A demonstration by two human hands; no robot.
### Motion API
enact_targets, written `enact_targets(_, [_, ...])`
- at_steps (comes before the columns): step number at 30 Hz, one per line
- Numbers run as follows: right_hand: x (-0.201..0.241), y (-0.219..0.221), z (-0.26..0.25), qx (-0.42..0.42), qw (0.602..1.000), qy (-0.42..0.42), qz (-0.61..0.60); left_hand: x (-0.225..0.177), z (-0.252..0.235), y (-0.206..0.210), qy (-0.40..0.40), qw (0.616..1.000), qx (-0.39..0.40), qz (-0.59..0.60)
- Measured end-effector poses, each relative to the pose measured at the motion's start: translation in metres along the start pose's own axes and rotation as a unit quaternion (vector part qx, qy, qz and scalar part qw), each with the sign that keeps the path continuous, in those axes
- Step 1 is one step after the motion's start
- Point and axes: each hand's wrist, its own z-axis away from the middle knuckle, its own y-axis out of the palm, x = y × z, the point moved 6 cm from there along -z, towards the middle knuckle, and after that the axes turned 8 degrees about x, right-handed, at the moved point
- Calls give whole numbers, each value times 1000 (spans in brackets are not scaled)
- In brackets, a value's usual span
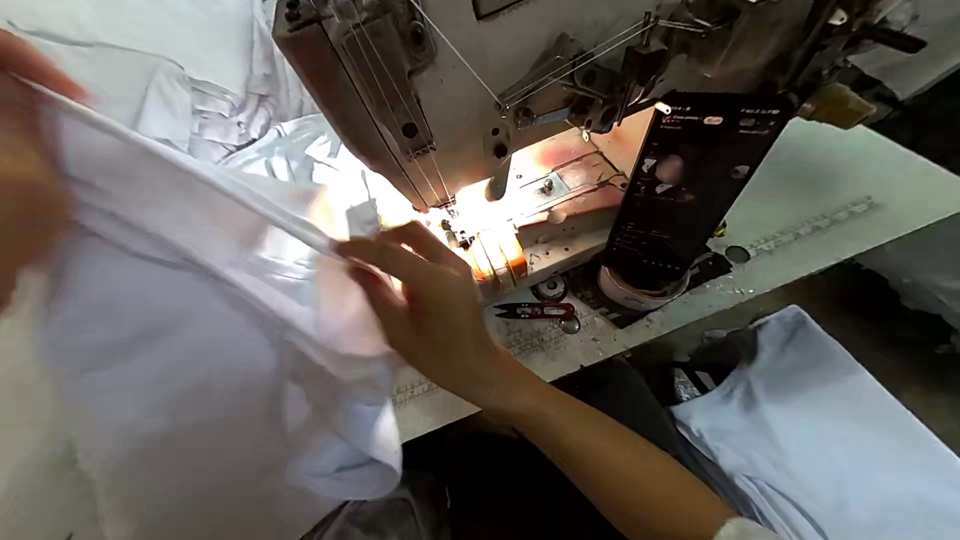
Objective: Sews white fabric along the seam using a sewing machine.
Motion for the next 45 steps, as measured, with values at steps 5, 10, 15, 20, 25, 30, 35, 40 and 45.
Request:
enact_targets(5, [-51, -43, 76, -35, 995, 69, 58, -59, 16, 67, 161, 973, 144, 83])
enact_targets(10, [-48, -50, 86, -39, 997, 25, 58, -92, 18, 70, 196, 969, 125, 77])
enact_targets(15, [-49, -53, 87, -21, 996, 30, 77, -101, 25, 75, 190, 975, 103, 48])
enact_targets(20, [-63, -54, 93, 8, 990, 139, -3, -107, 30, 102, 163, 968, 48, 182])
enact_targets(25, [-67, -56, 98, 59, 944, 260, -193, -105, 30, 162, 7, 931, 7, 364])
enact_targets(30, [-78, -56, 102, 54, 915, 324, -234, -105, 8, 181, -21, 996, 1, 84])
enact_targets(35, [-67, -64, 100, 15, 886, 375, -272, -97, -4, 186, -12, 994, -28, 103])
enact_targets(40, [-73, -70, 92, -47, 916, 331, -220, -110, -40, 177, -164, 965, 130, 159])
enact_targets(45, [-79, -71, 96, -36, 938, 304, -162, -107, -42, 178, -176, 953, 121, 213])
